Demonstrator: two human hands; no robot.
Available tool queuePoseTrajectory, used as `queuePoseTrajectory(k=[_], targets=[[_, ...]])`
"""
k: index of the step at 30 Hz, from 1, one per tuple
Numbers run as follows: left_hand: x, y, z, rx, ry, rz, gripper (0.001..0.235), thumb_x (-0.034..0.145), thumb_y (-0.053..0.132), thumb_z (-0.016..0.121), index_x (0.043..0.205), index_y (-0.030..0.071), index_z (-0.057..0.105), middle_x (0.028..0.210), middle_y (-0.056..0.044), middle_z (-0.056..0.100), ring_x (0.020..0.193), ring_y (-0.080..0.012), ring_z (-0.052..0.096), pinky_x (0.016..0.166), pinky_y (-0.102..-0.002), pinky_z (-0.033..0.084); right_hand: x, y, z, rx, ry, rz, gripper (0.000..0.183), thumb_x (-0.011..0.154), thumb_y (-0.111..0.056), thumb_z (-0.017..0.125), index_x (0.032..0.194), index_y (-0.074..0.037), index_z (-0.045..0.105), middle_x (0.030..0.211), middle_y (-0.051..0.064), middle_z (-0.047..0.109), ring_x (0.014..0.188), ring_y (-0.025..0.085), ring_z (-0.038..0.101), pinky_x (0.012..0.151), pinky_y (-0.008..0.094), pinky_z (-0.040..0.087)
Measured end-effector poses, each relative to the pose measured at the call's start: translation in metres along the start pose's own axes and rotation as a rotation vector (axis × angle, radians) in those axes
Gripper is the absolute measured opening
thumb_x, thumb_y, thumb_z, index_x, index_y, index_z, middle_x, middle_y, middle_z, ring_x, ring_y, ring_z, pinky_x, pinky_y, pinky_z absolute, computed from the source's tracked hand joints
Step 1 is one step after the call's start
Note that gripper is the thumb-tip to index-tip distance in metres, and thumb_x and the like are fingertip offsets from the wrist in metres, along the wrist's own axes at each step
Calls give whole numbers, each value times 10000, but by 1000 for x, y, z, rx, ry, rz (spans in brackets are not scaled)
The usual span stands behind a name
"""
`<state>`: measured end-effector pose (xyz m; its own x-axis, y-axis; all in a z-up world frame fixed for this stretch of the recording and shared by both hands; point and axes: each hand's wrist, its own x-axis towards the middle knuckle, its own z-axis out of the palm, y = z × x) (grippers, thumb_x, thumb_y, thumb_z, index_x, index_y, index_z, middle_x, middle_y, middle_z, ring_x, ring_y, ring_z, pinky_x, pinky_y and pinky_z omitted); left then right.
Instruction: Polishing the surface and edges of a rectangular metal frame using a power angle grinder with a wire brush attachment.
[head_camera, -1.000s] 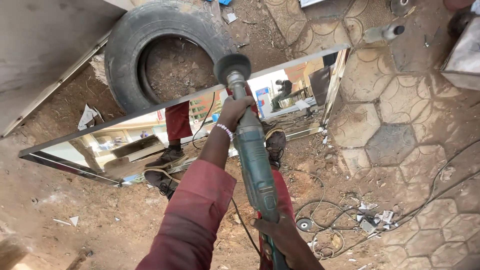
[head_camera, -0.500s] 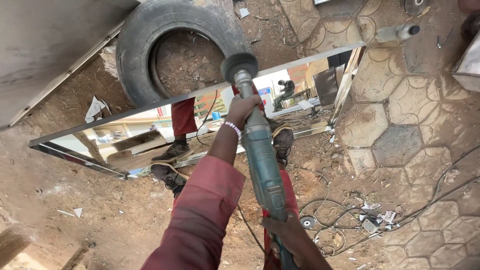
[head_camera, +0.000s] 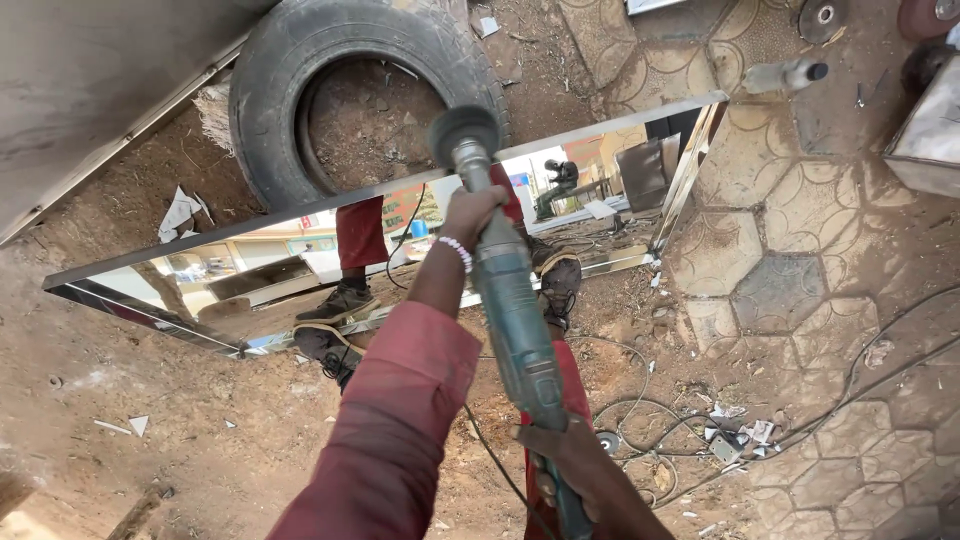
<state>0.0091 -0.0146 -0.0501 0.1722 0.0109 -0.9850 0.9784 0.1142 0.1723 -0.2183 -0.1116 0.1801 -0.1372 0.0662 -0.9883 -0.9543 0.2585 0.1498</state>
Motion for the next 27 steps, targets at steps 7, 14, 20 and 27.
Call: queuePoseTrajectory(k=[7,14,20,27], targets=[[-13,5,-1,110,-35,-12,613,783,83,700,1327,19,425,1032,-155,640,664,-202,675,588,-330,610,-2,-2,3,24,32,12,217,911,-65,779,996,16,596,632,132,562,375,202,441,337,349,391],[-27,15,-49,90,97,-33,578,797,73,675,1308,25,408,888,-162,673,633,-217,684,588,-383,621,-6,-9,29,-110,-39,22,211,929,-126,779,921,-63,578,624,46,513,383,136,435,343,258,335],[-5,2,10,89,-27,16,579,739,80,678,1265,4,450,946,-159,645,652,-224,670,572,-357,601,-11,-8,-4,15,48,-27,240,877,-69,794,996,40,616,593,130,567,364,205,436,332,351,378],[-14,6,-28,36,-99,-25,582,839,40,704,1338,-13,410,1004,-144,638,657,-171,654,587,-285,616,-7,-5,20,-19,31,-32,272,891,-71,782,803,4,536,554,136,517,325,201,412,302,354,344]])
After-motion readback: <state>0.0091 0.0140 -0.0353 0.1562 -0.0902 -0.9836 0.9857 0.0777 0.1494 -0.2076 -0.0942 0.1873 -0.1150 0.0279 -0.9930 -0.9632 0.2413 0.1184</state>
